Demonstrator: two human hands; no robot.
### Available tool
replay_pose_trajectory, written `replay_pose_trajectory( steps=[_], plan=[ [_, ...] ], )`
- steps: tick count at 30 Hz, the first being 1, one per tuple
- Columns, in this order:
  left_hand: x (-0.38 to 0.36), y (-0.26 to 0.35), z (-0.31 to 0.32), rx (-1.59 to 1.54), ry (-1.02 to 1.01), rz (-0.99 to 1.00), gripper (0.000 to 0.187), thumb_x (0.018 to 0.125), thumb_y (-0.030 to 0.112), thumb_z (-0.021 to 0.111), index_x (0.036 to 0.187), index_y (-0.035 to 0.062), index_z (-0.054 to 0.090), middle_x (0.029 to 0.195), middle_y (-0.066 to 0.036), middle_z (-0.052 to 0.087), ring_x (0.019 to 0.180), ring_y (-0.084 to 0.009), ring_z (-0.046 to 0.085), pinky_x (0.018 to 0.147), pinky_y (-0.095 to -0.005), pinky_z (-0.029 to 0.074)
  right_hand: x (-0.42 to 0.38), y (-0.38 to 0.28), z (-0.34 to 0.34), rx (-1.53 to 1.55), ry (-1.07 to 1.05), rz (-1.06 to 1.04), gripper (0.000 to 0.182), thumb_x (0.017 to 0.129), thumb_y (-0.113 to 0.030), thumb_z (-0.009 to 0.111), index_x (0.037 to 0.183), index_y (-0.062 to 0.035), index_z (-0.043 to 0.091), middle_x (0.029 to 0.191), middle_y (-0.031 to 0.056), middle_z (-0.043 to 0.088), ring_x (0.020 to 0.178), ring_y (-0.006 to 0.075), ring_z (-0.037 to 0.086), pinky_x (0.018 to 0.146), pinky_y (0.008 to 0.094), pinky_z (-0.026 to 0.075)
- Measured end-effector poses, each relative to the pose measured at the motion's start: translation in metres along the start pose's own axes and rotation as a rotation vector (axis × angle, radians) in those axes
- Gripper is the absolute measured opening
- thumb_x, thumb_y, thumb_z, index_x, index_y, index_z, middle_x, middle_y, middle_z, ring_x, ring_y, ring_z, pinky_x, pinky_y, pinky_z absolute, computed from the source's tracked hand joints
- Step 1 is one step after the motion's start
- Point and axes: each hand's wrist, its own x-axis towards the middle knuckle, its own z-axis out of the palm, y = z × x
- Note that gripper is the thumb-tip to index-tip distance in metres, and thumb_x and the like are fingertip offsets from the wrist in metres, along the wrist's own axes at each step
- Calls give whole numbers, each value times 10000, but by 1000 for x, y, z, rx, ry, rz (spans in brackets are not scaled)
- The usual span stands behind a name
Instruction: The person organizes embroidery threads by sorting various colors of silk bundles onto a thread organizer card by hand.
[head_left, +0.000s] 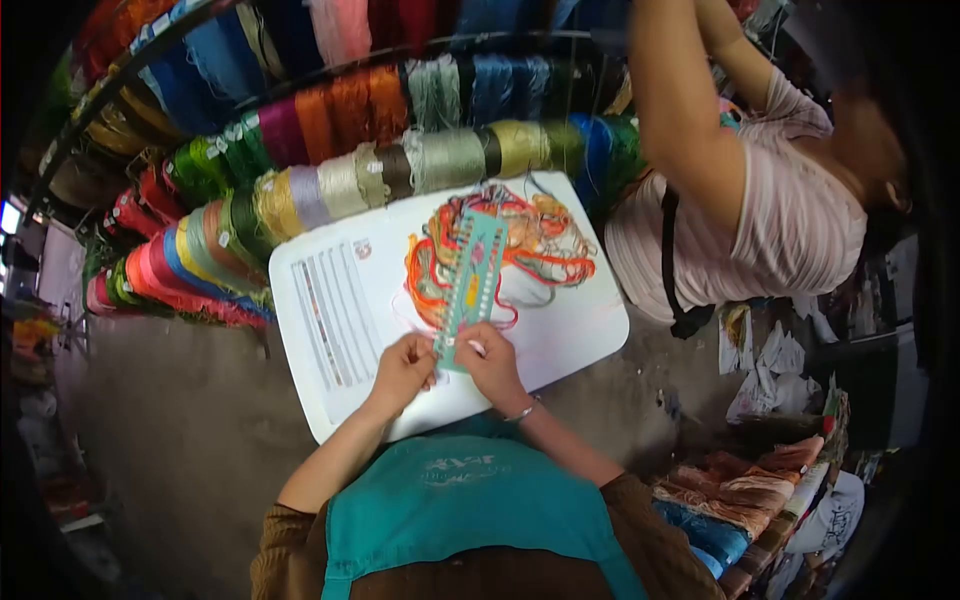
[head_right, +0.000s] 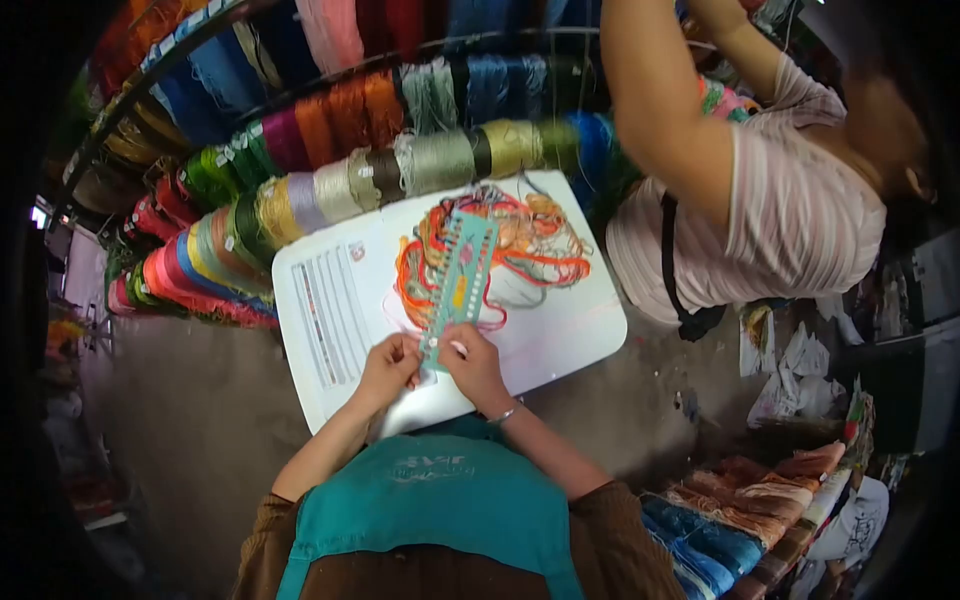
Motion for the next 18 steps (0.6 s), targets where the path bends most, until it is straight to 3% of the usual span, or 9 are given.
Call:
replay_pose_trajectory(
  steps=[6,8,18],
  plan=[
    [-19,1,15,-129,142,-62,56,947,31,577,979,0,544,700,-48,593,586,-125,619,534,-258,525,-2,-28,-3,-87,-20,-57,45,889,10,607,926,-17,602,796,21,622,719,70,599,644,234,484],
    [-21,-2,20,-180,134,-67,73,954,40,583,987,-10,542,732,-61,611,623,-144,653,566,-266,554,1,-27,-4,-142,-47,-96,65,872,-31,649,914,-24,601,774,82,648,672,124,627,609,278,494],
    [-22,7,28,-207,70,-103,175,999,99,549,1118,-27,567,850,-63,644,716,-129,668,645,-244,560,-3,-21,-14,-266,-108,-105,85,867,-46,652,916,-27,585,777,92,660,638,160,638,575,292,493]
  ],
)
